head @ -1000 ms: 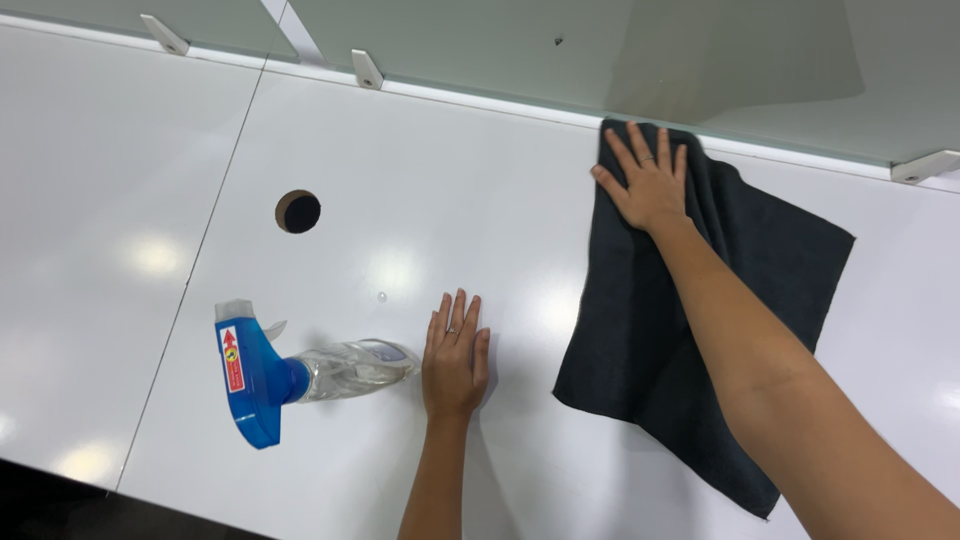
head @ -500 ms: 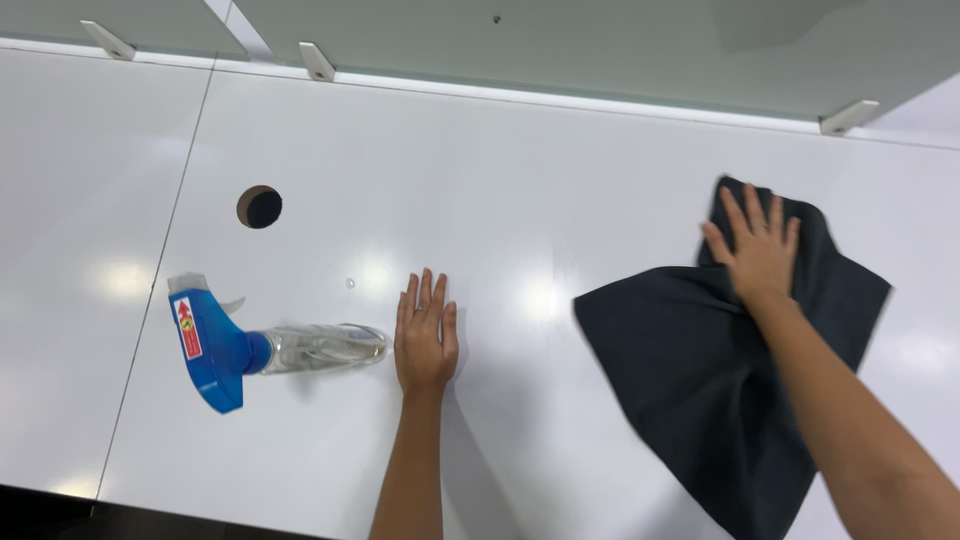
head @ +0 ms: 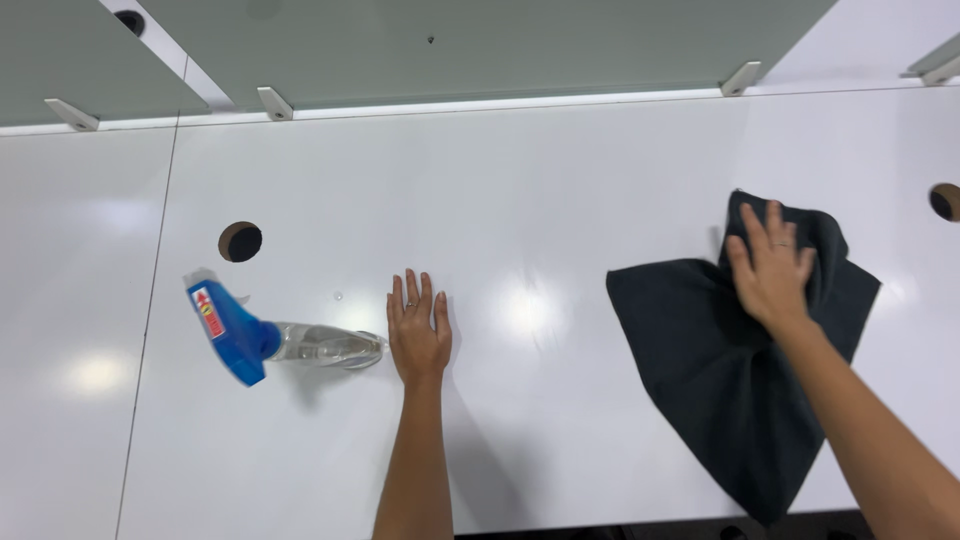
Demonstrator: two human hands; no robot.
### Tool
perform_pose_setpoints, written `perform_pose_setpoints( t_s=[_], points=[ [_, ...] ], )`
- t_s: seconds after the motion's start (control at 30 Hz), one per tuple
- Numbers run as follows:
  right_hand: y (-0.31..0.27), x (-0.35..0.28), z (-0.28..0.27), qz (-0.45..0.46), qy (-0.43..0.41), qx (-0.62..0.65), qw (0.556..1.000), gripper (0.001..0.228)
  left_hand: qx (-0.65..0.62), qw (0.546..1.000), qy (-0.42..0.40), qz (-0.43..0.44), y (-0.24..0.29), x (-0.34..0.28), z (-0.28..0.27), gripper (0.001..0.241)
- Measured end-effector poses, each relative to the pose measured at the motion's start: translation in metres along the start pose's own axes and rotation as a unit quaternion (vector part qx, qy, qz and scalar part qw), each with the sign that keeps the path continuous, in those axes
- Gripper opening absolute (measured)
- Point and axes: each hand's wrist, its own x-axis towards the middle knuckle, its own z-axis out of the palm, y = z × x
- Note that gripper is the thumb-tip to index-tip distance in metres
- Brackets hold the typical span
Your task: The person sprays a white desk surface with liquid from a bottle and wipes the surface with a black cloth, then moves an office chair into position under the desk.
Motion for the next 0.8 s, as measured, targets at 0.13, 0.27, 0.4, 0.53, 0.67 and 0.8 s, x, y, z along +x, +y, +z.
perform_pose_setpoints(
  t_s=[0.13,0.27,0.4,0.53,0.67,0.8],
  points=[
    [-0.100,-0.045,-0.009,-0.076,-0.026,0.152,0.985,0.083,0.007,0.999,-0.029,0.024,-0.014,-0.001,0.007,0.039],
    [-0.221,-0.088,-0.002,-0.135,-0.067,0.306,0.940,0.104,-0.047,0.994,-0.056,0.080,-0.024,-0.017,0.003,0.043],
    [-0.341,-0.123,0.013,-0.177,-0.131,0.404,0.888,0.119,-0.055,0.981,-0.033,0.184,-0.048,-0.052,-0.019,0.041],
    [-0.428,-0.132,0.017,-0.302,-0.188,0.374,0.857,0.140,-0.147,0.971,-0.087,0.164,-0.098,-0.104,-0.066,0.026],
    [-0.492,-0.123,0.032,-0.311,-0.209,0.378,0.847,0.144,-0.133,0.977,-0.081,0.149,-0.163,-0.110,-0.113,0.019],
    [-0.525,-0.124,0.045,-0.228,-0.280,0.396,0.844,0.129,-0.058,0.997,-0.022,0.053,-0.204,-0.077,-0.150,0.026]
  ],
)
